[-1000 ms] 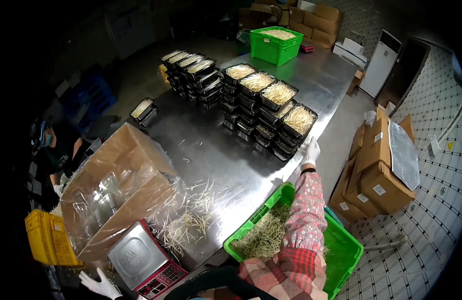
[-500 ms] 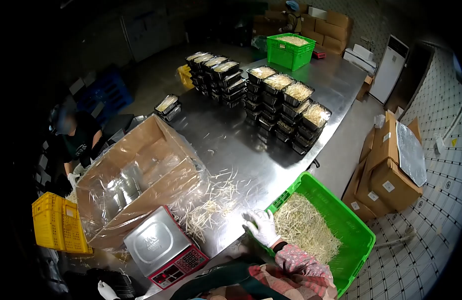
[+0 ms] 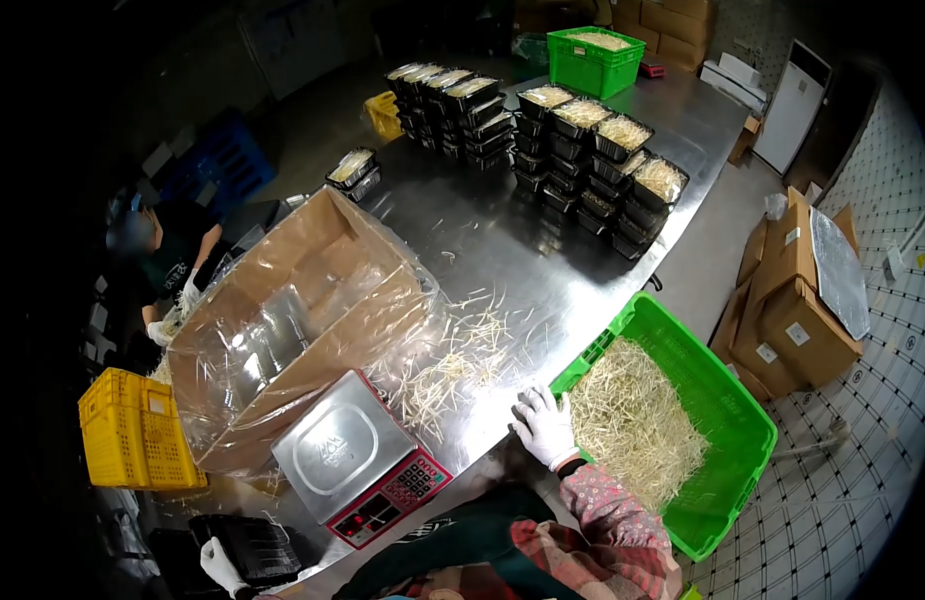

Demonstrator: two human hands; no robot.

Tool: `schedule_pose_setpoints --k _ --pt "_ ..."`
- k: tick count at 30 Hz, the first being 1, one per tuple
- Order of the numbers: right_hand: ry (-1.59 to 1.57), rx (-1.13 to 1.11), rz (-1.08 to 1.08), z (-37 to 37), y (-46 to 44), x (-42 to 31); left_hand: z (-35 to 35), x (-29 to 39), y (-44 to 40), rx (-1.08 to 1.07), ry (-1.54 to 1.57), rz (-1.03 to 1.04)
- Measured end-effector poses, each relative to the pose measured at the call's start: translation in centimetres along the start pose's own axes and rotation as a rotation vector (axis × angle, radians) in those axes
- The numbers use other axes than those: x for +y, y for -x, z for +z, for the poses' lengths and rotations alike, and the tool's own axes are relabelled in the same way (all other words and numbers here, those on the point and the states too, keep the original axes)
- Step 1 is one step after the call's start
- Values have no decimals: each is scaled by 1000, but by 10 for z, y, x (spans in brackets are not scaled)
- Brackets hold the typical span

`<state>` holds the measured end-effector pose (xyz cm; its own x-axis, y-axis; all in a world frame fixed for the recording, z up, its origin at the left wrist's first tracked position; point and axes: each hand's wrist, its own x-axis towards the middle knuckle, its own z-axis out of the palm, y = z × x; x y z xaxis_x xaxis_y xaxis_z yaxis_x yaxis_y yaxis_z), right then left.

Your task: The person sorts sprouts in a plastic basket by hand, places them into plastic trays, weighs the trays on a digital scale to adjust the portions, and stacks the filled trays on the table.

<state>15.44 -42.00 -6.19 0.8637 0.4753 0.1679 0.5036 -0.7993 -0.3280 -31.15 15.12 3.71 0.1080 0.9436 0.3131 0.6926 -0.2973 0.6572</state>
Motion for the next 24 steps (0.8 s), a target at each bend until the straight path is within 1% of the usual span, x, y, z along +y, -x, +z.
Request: schedule_pose_setpoints --k 2,4,5,6,8,9,11,12,13,14,15,16,17,18,19,20,21,22,23,24 --pt "8 6 9 0 0 -2 -11 11 -2 1 -21 26" --pt "-9 -4 20 2 -1 -1 -21 22 -5 19 -228 8" --pt "-16 6 16 3 0 0 -24 39 -7 15 -270 52" --pt "-24 13 13 4 0 0 -27 57 1 53 -363 2" --pt "-17 -6 27 2 -2 -2 -25 126 22 186 -385 37" --pt "-11 -14 38 1 -2 -5 -26 159 27 204 -390 52" --pt "-6 -22 51 -1 -4 -6 -5 209 35 307 -97 303" --pt "7 -13 47 -1 -4 -6 12 223 34 312 10 347" --pt "4 -14 41 -2 -4 -7 39 243 41 377 102 421" --pt "3 -7 39 -2 -4 -6 70 266 52 336 205 561" --pt "-11 41 26 0 -4 -5 100 297 74 177 366 598" --pt "-20 76 23 0 -3 -4 132 321 97 -15 452 692" --pt "-53 84 28 1 -2 -4 160 354 125 -263 558 877" --pt "-80 95 42 -1 -2 -4 172 393 159 -595 626 889" --pt "-124 111 63 -3 -1 -6 208 410 189 -804 694 977" --pt "-142 139 69 -5 1 -7 254 414 215 -921 647 1150" --pt "-179 211 71 10 9 -6 285 421 245 -981 600 1246" --pt "-165 180 71 6 17 -13 316 426 267 -986 603 1383" --pt "-248 225 20 -7 27 -23 349 423 284 -1022 619 1412" --pt "-248 199 -67 -21 40 -29 383 420 297 -1047 621 1441"
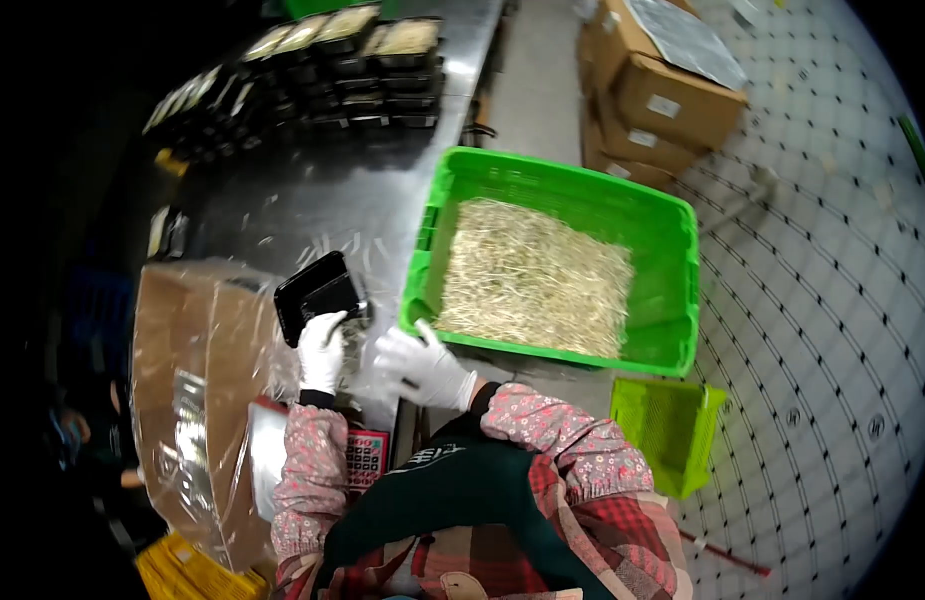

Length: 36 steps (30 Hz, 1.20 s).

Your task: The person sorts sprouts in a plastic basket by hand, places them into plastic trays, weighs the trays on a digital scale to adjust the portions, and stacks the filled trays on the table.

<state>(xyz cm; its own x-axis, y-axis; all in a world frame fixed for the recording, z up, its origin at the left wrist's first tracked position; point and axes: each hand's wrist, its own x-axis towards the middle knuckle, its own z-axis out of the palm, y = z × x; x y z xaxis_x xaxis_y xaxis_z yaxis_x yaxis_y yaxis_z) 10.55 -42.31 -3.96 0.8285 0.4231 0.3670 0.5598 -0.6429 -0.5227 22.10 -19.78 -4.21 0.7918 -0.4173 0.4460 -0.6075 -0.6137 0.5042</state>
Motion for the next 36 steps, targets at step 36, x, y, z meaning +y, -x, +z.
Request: schedule_pose_setpoints --k 36 --pt "-1682 776 983 -132 155 268 359 221 -110 -530 1084 -973"
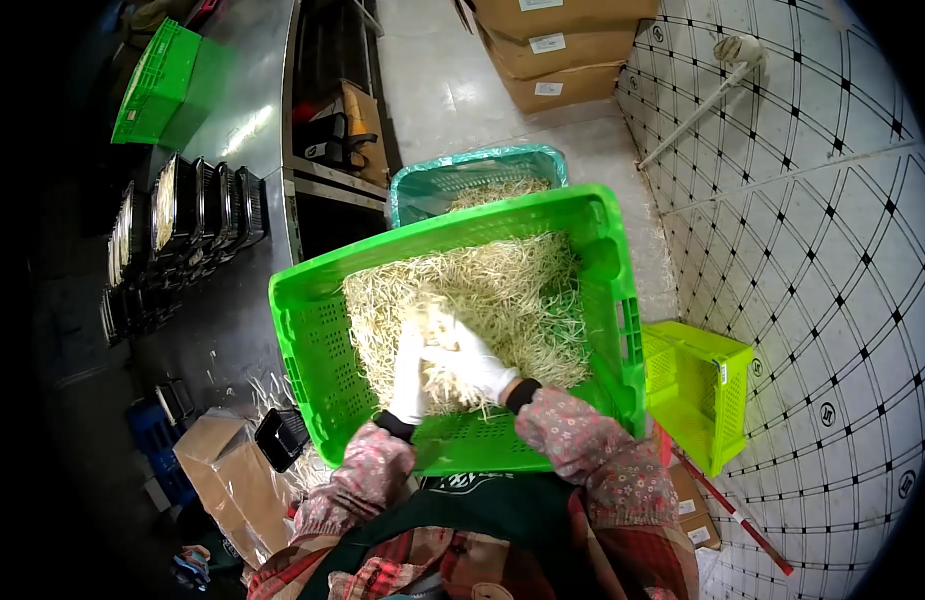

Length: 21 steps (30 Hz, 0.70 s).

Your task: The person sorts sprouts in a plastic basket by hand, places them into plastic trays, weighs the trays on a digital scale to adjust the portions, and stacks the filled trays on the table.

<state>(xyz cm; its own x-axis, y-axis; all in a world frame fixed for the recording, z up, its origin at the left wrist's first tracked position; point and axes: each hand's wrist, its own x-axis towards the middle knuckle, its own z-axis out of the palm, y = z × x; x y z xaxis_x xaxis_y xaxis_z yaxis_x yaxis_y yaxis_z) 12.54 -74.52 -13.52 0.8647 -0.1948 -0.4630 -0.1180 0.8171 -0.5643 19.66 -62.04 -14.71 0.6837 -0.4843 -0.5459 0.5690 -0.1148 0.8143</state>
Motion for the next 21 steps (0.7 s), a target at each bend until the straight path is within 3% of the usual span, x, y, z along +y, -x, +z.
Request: schedule_pose_setpoints --k 2,3,4,6,7,8,9,10,11,12,13,14,16,18,19,20,21 --pt "48 -125 53 15 -21 26 -37 13 -7 33 207 -258" --pt "326 -226 129 19 -23 23 -46 17 -10 16 162 -159" --pt "777 -241 -213 26 -20 29 -54 22 -11 -3 119 -63" --pt "688 -377 -65 19 -25 20 -142 -15 -34 -64 -46 -110" --pt "604 -349 89 6 -35 20 -143 -12 -30 28 33 -144" --pt "746 -271 69 -10 -45 1 -141 -6 -32 114 112 -166" --pt "976 -125 -293 -58 -70 18 -149 -8 -33 116 116 -164" --pt "1034 102 -239 -91 -86 4 -161 -12 -32 196 27 -193" --pt "1038 340 56 -107 -90 -28 -170 -16 -33 278 -62 -223" --pt "1311 530 -139 -145 -111 -18 -167 -20 -35 284 -61 -226" --pt "1530 592 -131 -162 -127 -15 -159 -24 -37 368 -119 -155" --pt "1575 513 -33 -163 -139 -15 -158 -29 -39 451 -177 -84" --pt "1680 577 -46 -150 -153 6 -174 -59 -49 422 -403 49" --pt "1451 320 118 -114 -128 -3 -152 -40 -38 366 -585 61" --pt "1573 313 53 -118 -121 21 -150 -35 -33 359 -586 72" --pt "1432 268 73 -115 -102 30 -154 -37 -33 357 -579 78" --pt "1481 235 -112 -116 -81 37 -165 -44 -32 365 -553 96"
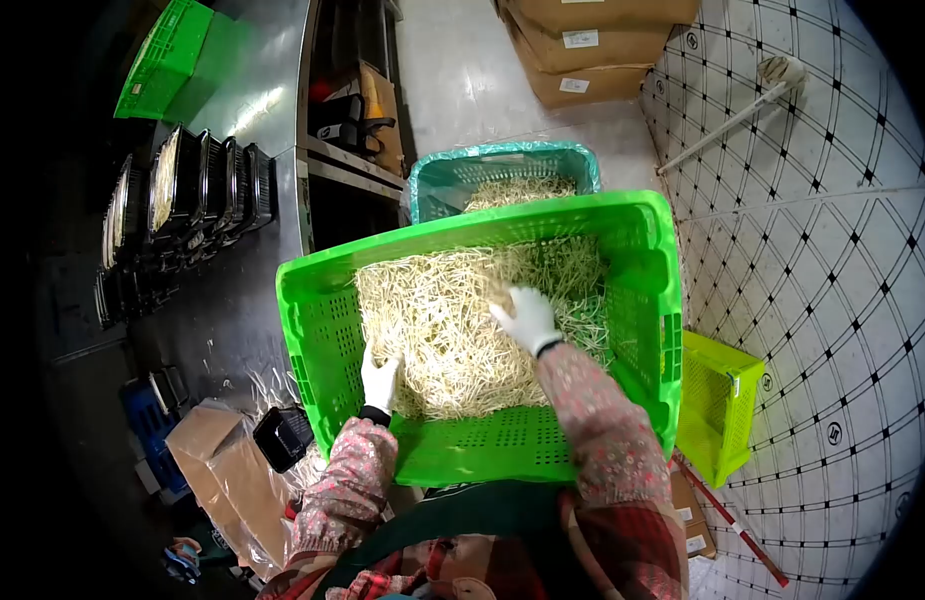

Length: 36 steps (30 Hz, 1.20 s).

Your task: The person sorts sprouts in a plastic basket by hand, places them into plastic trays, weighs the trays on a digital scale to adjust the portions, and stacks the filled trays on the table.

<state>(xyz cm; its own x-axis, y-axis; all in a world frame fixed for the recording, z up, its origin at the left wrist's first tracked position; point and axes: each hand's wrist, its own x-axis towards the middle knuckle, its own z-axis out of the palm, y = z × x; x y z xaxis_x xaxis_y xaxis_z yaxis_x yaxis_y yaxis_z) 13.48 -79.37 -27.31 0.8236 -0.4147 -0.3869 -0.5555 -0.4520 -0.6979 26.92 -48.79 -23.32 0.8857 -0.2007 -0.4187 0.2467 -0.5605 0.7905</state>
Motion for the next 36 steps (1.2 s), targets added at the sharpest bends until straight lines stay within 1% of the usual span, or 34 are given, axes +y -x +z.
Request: schedule_pose_setpoints --k 1,2,3,4,5,6,7,9,11,12,13,14,15,16,17,18,19,20,21,23,24,25,27,28,29,30,31,33,34,35,36 --pt "27 89 -149 -5 14 2 -4 -3 0 13 26 7" --pt "10 98 -129 -14 13 7 -7 -7 0 -32 159 -4" --pt "-12 103 -109 -19 9 11 -7 -13 -1 -27 159 -7" --pt "-90 -222 292 -52 -10 -9 -6 -18 -4 -10 191 -24" --pt "-22 129 169 -33 -20 5 -1 0 -6 10 224 -38" --pt "48 111 185 -18 -36 20 6 15 -2 65 29 -32" --pt "114 87 205 -12 -49 16 16 16 -4 40 136 -32" --pt "34 53 154 9 -50 -1 25 9 -9 62 -134 43" --pt "46 123 56 24 -25 -19 33 14 0 102 -345 90" --pt "-55 148 136 29 -10 -24 32 13 3 102 -308 35" --pt "-156 172 216 37 3 -24 31 4 3 108 -304 33" --pt "-201 301 146 42 13 -31 29 -4 4 62 -221 -8" --pt "-261 283 204 50 19 -40 27 -11 5 16 -139 -47" --pt "-486 212 207 46 27 -62 25 -5 8 -88 -37 -56" --pt "-709 142 209 45 34 -85 26 -3 11 -92 -34 -53" --pt "-1005 -21 284 64 38 -96 28 -2 14 -150 226 -136" --pt "-1148 -53 192 75 46 -115 30 -2 17 -210 485 -221" --pt "-1294 -99 104 85 54 -135 21 13 27 -244 450 -74" --pt "-1275 -8 -143 71 68 -163 5 21 32 -272 415 25" --pt "-1197 -1 -152 46 82 -187 -11 109 57 -241 753 -35" --pt "-915 6 -199 55 75 -176 -19 113 55 -288 715 -24" --pt "-978 -97 -50 55 73 -177 -28 75 40 -288 605 -137" --pt "-891 -190 -261 69 71 -168 -32 61 27 -241 700 -170" --pt "-623 -116 -414 54 73 -167 -33 57 19 -251 662 -95" --pt "-786 -200 -278 47 66 -163 -38 46 21 -254 617 -41" --pt "-714 -137 -225 42 55 -145 -43 38 18 -250 502 -107" --pt "-639 -65 -188 33 36 -120 -41 40 13 -246 510 -94" --pt "-324 41 14 8 -6 -67 -43 39 13 -32 340 -457" --pt "-202 98 134 7 -17 -47 -42 25 10 -28 355 -409" --pt "-80 152 254 6 -24 -39 -40 14 8 -36 312 -437" --pt "-4 87 318 11 -30 -34 -37 4 6 -48 327 -422"
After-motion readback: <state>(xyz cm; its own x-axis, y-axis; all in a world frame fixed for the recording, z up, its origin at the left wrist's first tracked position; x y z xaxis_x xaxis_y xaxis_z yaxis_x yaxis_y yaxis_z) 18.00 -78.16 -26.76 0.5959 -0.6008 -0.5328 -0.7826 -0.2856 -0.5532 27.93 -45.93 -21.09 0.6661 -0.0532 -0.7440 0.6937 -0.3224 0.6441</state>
